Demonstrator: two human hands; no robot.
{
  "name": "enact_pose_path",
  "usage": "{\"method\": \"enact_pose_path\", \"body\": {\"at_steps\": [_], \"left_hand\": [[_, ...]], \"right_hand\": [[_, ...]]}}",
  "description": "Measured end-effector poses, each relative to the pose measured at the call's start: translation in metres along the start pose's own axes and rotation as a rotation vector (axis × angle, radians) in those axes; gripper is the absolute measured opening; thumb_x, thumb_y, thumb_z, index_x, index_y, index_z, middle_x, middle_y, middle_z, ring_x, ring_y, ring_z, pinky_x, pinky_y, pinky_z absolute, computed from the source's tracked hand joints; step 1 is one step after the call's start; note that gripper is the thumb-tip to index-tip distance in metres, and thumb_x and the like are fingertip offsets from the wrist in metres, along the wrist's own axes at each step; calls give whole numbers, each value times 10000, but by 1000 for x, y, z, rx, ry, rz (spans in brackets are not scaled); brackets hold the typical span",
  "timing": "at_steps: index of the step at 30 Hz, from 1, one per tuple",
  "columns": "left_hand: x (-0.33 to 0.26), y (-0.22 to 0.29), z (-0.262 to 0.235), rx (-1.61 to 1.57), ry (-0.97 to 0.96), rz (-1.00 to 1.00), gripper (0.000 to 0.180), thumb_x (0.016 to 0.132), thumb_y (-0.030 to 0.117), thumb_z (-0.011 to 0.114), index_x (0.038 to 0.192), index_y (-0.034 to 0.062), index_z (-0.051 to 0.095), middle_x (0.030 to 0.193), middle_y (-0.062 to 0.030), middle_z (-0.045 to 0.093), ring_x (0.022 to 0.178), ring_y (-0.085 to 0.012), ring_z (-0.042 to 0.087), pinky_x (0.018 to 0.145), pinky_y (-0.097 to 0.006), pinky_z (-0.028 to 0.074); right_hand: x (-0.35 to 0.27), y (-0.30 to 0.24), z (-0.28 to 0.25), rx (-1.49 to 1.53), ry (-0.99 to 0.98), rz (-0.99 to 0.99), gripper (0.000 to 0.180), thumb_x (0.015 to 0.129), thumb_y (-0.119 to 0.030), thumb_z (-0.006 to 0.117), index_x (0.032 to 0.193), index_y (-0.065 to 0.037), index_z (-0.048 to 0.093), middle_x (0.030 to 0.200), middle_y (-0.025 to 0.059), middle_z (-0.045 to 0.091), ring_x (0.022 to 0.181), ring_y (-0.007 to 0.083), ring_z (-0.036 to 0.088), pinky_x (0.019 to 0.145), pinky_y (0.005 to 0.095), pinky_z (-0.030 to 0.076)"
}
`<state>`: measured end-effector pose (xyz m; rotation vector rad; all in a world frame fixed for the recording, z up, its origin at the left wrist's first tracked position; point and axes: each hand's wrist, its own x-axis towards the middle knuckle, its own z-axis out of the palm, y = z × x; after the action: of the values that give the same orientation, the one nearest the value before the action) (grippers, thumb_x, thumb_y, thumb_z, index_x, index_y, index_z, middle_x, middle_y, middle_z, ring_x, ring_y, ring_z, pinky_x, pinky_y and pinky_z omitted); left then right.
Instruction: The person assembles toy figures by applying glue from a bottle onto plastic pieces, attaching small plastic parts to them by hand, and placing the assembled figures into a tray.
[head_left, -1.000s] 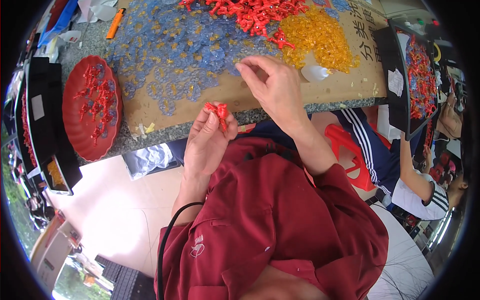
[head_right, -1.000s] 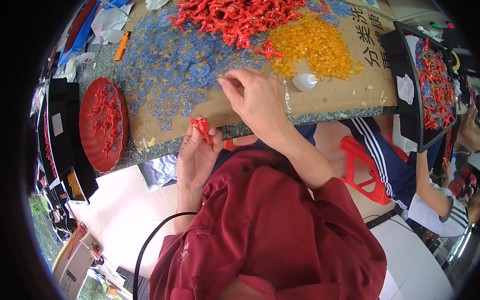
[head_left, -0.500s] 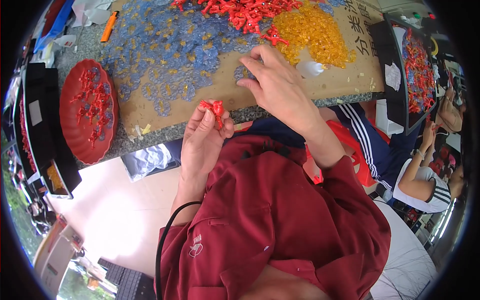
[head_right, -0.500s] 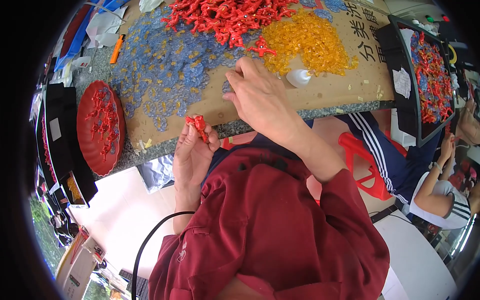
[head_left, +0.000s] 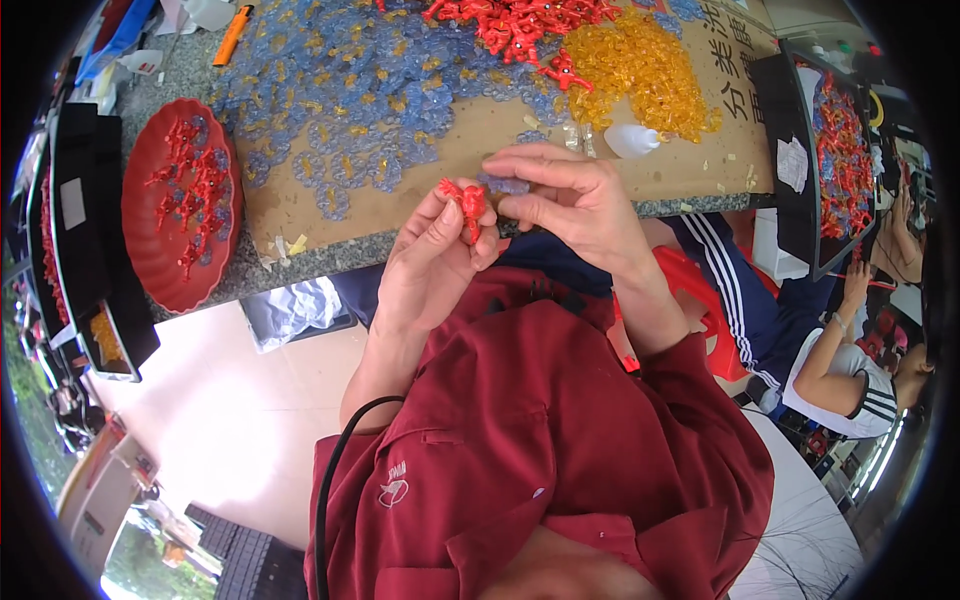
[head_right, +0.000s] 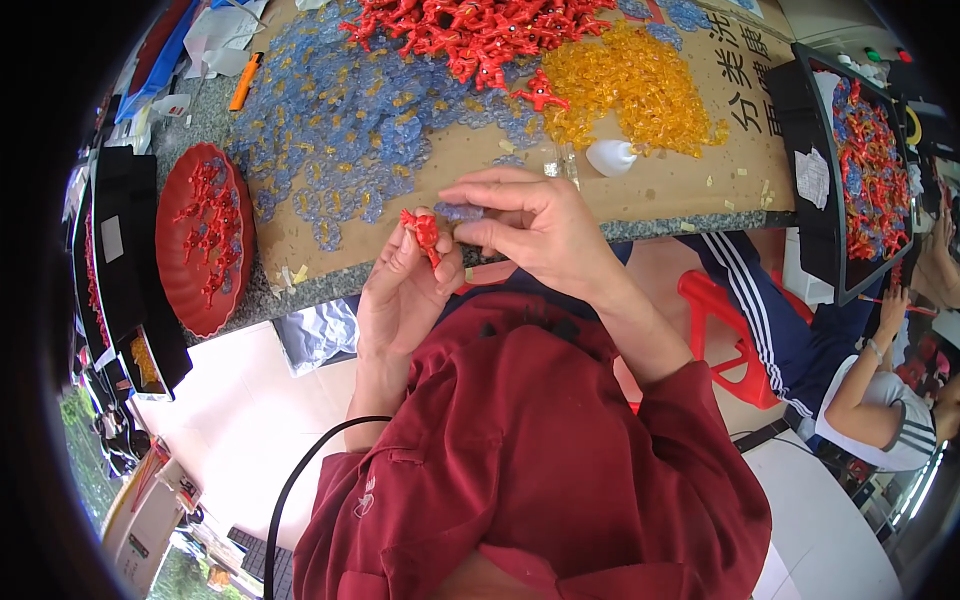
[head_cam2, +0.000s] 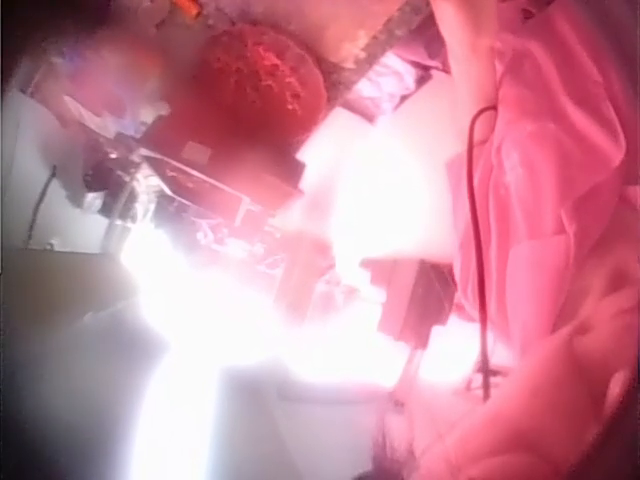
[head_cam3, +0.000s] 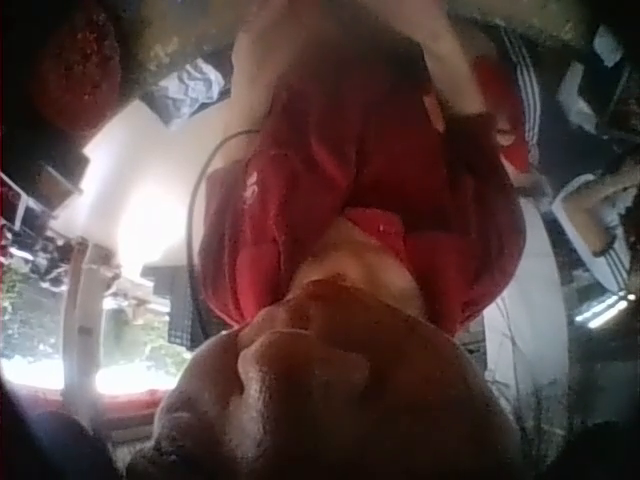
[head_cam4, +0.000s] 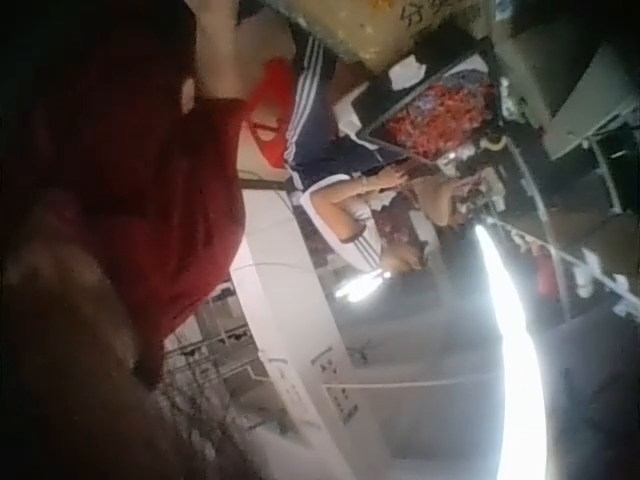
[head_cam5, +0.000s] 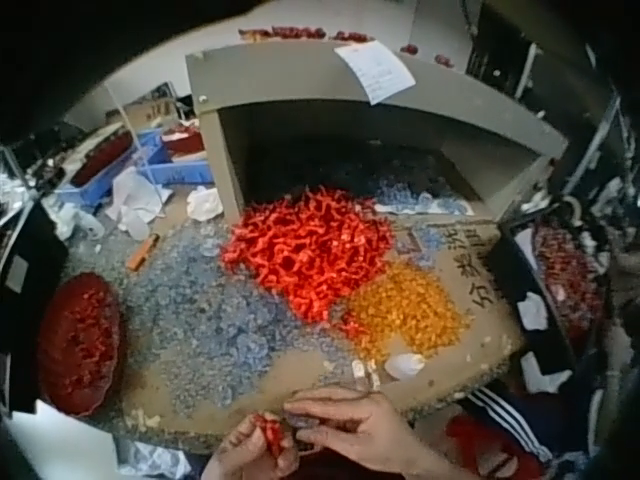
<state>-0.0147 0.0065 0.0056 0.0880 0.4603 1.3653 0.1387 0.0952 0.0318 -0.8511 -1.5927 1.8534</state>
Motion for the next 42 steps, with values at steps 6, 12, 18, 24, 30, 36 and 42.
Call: {"method": "enact_pose_path", "body": {"at_steps": [6,12,18,24,30,36,42], "left_hand": [[3,-4,-1,-8,-47,-18,217,904,192,488,1077,63,503,910,-68,553,695,-137,466,621,-250,371],[2,-10,-6,144,-109,101,203,876,144,537,1051,46,503,934,-56,545,719,-127,458,679,-267,411],[2,-11,-2,313,-81,202,194,854,97,559,1030,30,512,983,-66,552,858,-131,546,819,-309,485],[1,-14,0,418,-24,278,175,830,66,585,992,21,538,987,-71,560,885,-129,561,801,-283,492],[1,-13,2,488,-7,310,159,824,44,586,975,12,548,981,-77,561,883,-131,557,802,-272,483],[2,-13,-2,660,-28,435,155,823,35,585,972,6,558,986,-86,560,884,-140,558,794,-264,470],[0,-15,0,609,-7,347,214,763,55,658,957,10,582,979,-100,581,890,-149,559,793,-271,465]], "right_hand": [[-11,18,-6,418,43,177,302,796,-16,602,1094,23,567,1053,89,563,837,128,579,747,253,485],[-20,27,-5,718,10,30,217,800,28,575,1017,25,578,971,97,602,833,167,614,738,306,546],[-28,29,4,741,63,-3,187,789,37,584,976,38,587,954,125,606,823,183,621,712,322,555],[-29,28,5,725,38,-8,177,782,47,587,959,46,596,950,134,610,811,205,626,723,327,545],[-30,29,5,723,41,-3,180,779,52,588,959,51,593,948,138,609,817,215,628,739,316,537],[-35,27,15,523,148,-67,208,762,87,593,967,52,585,956,126,602,850,198,617,783,290,516],[-39,20,20,162,203,-278,255,718,89,639,965,47,593,951,128,604,829,162,615,716,236,503]]}}
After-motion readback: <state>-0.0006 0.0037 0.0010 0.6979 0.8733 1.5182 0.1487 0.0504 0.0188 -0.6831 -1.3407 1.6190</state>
